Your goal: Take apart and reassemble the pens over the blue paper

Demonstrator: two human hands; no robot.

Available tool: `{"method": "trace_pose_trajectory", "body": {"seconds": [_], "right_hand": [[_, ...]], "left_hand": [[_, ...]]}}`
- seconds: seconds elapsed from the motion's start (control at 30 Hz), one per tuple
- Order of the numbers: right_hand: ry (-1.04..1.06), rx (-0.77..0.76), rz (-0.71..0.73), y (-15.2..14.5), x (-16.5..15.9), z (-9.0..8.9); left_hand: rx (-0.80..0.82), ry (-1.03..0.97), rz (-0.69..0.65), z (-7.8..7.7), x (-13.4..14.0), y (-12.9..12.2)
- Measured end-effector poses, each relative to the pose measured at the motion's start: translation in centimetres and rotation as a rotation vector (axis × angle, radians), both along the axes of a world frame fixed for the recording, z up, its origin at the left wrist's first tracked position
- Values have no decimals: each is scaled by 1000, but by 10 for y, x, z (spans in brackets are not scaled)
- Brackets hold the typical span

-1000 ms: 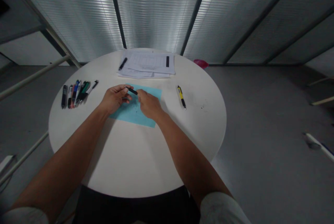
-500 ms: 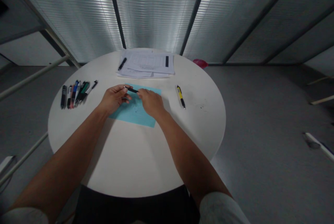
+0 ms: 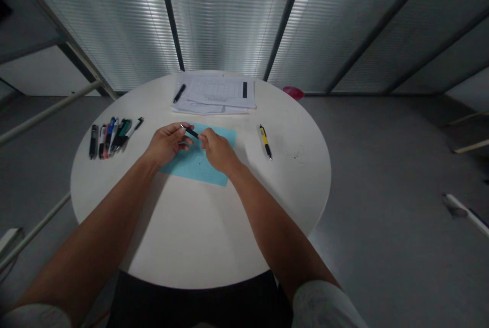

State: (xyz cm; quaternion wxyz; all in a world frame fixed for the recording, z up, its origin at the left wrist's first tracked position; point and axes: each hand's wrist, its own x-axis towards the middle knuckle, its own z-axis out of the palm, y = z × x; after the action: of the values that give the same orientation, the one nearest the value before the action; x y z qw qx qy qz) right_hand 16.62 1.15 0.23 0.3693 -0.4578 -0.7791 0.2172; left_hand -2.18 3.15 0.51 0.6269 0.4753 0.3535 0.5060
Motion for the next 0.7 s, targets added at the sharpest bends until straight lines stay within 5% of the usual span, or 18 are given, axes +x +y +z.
{"method": "trace_pose_trajectory", "body": {"seconds": [0.3, 0.47, 0.7], "right_hand": [[7, 10, -65, -1, -1, 1], [-160, -1, -134, 0, 0, 3], [-95, 30, -40, -7, -1, 6]], "left_hand": [[6, -11, -15, 2, 1, -2], [8, -18, -8, -1, -1, 0], [-7, -9, 0, 3, 2, -3]]}}
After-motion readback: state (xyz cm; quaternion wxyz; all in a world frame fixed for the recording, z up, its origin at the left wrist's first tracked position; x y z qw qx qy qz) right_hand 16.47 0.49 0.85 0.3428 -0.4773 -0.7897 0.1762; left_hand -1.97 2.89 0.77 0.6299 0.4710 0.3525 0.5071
